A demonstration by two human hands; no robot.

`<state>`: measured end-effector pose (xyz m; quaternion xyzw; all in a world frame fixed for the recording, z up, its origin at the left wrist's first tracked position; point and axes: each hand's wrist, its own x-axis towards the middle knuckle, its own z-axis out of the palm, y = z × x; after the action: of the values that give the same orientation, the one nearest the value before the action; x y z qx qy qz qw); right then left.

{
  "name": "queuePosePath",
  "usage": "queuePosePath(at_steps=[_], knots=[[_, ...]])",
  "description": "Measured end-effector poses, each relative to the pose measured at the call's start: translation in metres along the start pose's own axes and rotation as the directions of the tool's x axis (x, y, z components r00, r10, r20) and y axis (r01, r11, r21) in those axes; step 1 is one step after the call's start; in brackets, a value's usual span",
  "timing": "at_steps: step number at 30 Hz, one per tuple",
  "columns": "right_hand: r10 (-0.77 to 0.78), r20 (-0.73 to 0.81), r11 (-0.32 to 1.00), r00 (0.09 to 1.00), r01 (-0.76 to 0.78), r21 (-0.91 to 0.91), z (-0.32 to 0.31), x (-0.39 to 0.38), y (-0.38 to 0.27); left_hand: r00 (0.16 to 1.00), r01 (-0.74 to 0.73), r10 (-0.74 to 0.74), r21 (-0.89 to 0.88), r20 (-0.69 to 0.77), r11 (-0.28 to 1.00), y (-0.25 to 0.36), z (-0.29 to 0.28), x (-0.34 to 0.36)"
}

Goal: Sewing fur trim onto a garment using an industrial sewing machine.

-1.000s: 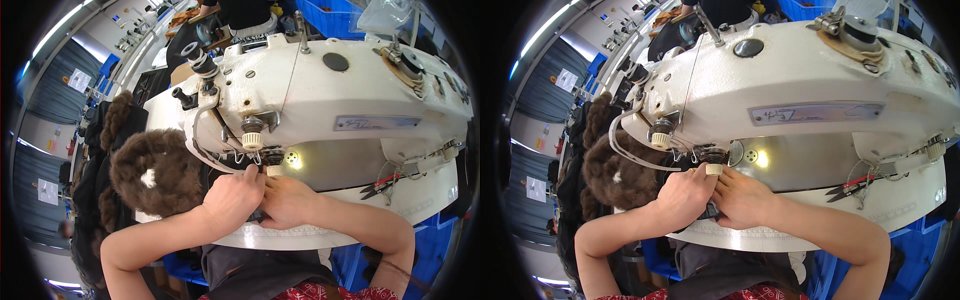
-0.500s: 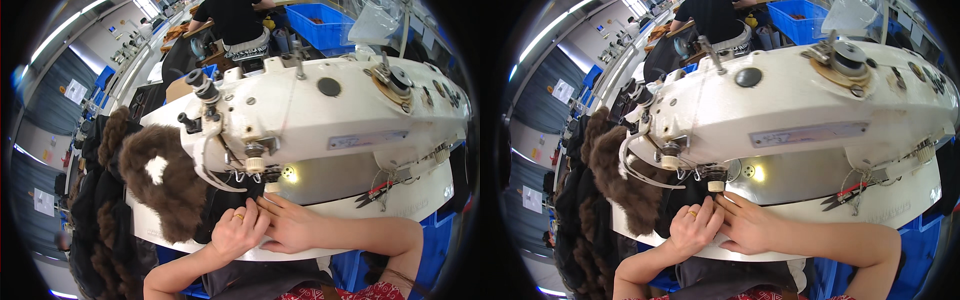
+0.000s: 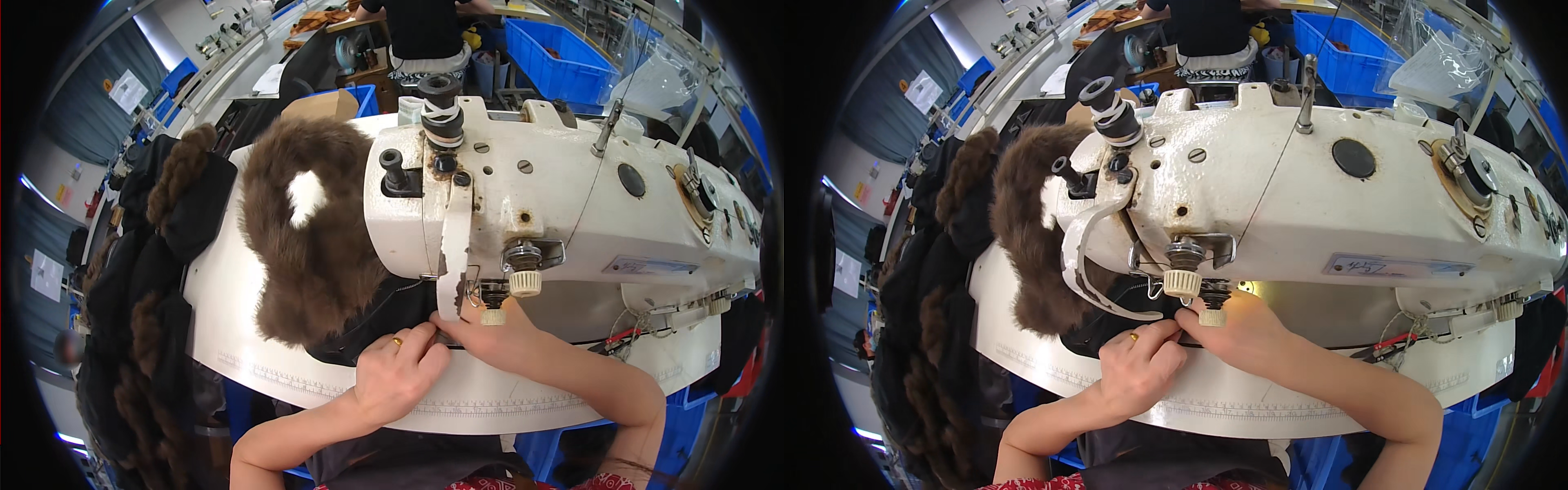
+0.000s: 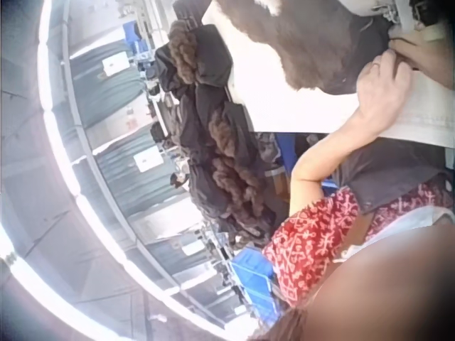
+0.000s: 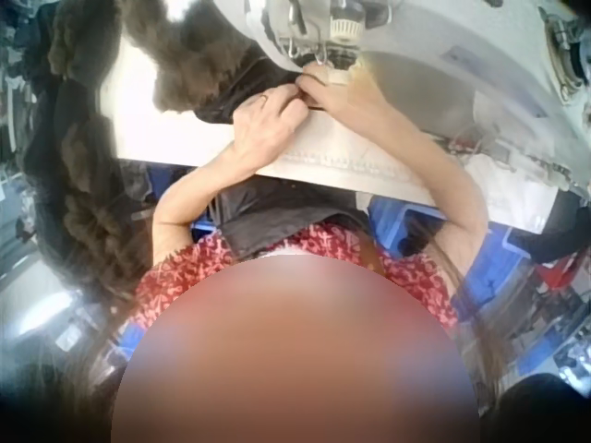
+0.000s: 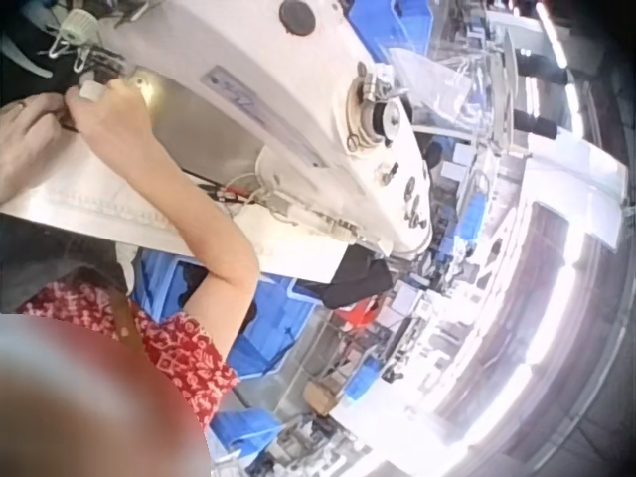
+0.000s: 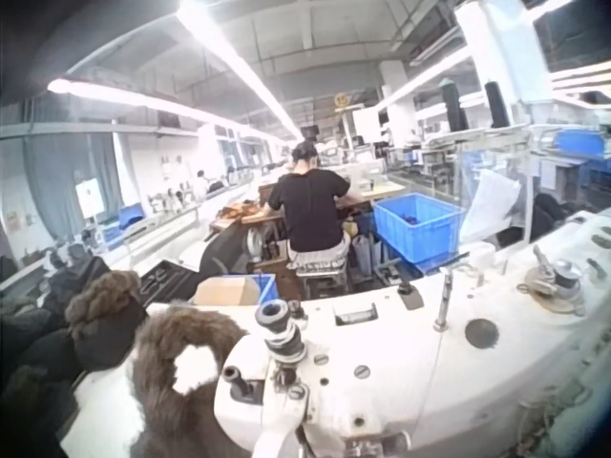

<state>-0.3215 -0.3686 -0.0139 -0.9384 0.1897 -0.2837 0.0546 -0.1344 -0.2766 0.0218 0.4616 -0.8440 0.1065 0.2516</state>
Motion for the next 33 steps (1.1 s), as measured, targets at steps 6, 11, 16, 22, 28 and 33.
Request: queuePosePath(at_steps=[6, 11, 16, 22, 28, 33], knots=[[-0.092, -0.058, 0.988, 0.994, 0.084, -0.127, 0.002, -0.002, -0.008, 0.991, -0.021, 0.014, 0.053, 0.130, 0.998, 0.009, -0.009, 0.006], [-0.181, -0.101, 0.968, 0.978, 0.159, -0.195, -0.005, -0.007, -0.012, 0.816, -0.094, 0.150, -0.127, 0.559, 0.987, 0.014, -0.070, 0.040], [-0.161, -0.032, 0.958, 0.986, 0.148, -0.246, -0.010, -0.012, -0.020, 0.658, -0.328, 0.307, -0.106, 0.687, 0.939, -0.022, -0.081, 0.088], [-0.180, -0.038, 0.958, 0.983, 0.166, -0.233, -0.004, -0.001, -0.022, 0.712, -0.163, 0.206, -0.128, 0.671, 0.978, -0.046, -0.056, 0.084], [-0.145, 0.032, 0.979, 0.989, 0.148, -0.137, -0.009, -0.003, -0.020, 0.752, 0.129, 0.125, -0.331, 0.647, 0.935, -0.054, -0.045, 0.076], [-0.137, 0.082, 0.973, 0.987, 0.150, -0.173, -0.009, -0.003, -0.022, 0.804, 0.107, 0.110, -0.325, 0.584, 0.940, -0.059, -0.041, 0.068]])
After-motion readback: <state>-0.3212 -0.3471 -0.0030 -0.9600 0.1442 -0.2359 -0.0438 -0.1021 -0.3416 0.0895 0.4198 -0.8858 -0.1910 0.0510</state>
